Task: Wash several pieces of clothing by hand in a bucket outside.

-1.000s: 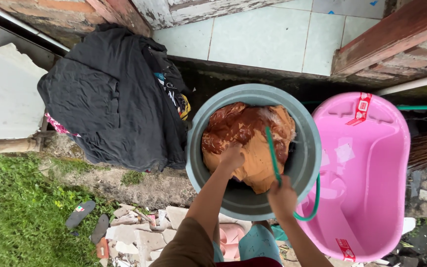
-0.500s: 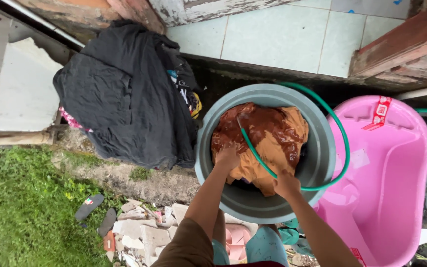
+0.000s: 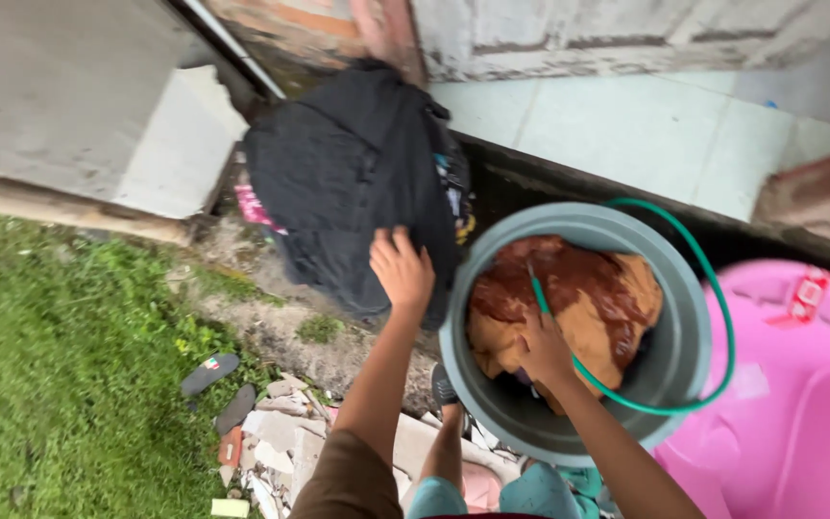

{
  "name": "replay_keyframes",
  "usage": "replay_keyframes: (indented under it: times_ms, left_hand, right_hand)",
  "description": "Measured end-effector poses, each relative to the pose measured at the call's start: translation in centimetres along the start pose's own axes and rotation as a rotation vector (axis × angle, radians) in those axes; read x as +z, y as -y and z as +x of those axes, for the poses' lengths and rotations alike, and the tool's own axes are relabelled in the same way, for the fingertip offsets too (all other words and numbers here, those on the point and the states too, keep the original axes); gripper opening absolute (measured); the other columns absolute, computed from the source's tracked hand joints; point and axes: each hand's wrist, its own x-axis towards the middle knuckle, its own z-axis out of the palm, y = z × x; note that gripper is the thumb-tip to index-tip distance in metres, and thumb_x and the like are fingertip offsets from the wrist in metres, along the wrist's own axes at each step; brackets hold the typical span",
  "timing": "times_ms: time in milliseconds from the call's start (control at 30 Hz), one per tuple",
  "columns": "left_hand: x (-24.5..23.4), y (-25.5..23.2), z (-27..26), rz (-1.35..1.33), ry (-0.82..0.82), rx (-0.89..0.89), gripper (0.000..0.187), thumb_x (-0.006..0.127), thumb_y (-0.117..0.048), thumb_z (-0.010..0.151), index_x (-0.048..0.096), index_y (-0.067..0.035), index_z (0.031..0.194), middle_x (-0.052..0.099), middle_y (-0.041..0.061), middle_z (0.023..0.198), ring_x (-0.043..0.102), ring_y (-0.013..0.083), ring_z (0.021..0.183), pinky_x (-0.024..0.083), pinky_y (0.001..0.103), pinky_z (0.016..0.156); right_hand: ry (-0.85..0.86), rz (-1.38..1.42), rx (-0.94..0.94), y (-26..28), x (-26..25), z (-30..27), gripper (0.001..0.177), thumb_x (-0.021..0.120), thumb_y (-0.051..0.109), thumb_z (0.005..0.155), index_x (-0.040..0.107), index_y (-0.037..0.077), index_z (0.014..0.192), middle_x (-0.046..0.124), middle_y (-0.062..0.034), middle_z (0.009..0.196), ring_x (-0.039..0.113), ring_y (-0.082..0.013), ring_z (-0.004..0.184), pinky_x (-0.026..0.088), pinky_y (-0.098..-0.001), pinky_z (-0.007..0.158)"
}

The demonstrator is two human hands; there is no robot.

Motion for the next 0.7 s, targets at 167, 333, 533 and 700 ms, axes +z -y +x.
replay_keyframes:
  times_ms: [167,333,533,700]
  left_hand:
    - [-2.8,4.3,6.8,-0.068,-0.195,0.090,0.083,0.085,-0.042,0.080,0.048,-0.006,0.144,0.038,0.028,0.149,0.045,0.0491,0.121,0.041,0.056,0.097]
    - [2.4,10.0,11.9,-0.095,0.024,-0.226,0.066,0.079,-0.030,0.084,0.053,-0.005,0.140,0.054,0.022,0.140,0.053,0.0428,0.123,0.048,0.049,0.101]
    - [-0.9,10.2,10.6,-0.650,-0.060,-0.153,0.030,0.072,-0.024,0.094,0.065,-0.005,0.117,0.066,0.010,0.111,0.057,0.0288,0.105,0.049,0.038,0.095]
    - [-15.0,1.7,-0.6,-1.208,0.203,0.066,0.020,0.062,-0.021,0.097,0.057,-0.003,0.100,0.053,0.006,0.094,0.053,0.0199,0.090,0.047,0.033,0.084]
  right_hand:
    - [0.018,0.176,-0.101,7.2,-1.0,4.4,0.040,0.066,0.022,0.089,0.058,0.005,0.125,0.059,-0.0180,0.121,0.058,-0.0422,0.112,0.049,-0.0492,0.094]
    - [0.064,0.199,-0.142,9.8,-0.1,5.1,0.033,0.069,0.021,0.090,0.062,0.008,0.119,0.061,-0.0144,0.118,0.061,-0.0376,0.108,0.051,-0.0461,0.089]
    - [0.120,0.524,-0.025,9.5,2.8,5.9,0.024,0.068,0.022,0.093,0.067,0.006,0.111,0.069,-0.0105,0.105,0.073,-0.0250,0.091,0.058,-0.0388,0.078]
    - [0.050,0.657,-0.150,10.3,-0.7,6.6,0.025,0.069,0.023,0.091,0.067,0.004,0.108,0.072,-0.0097,0.100,0.074,-0.0224,0.088,0.058,-0.0372,0.075]
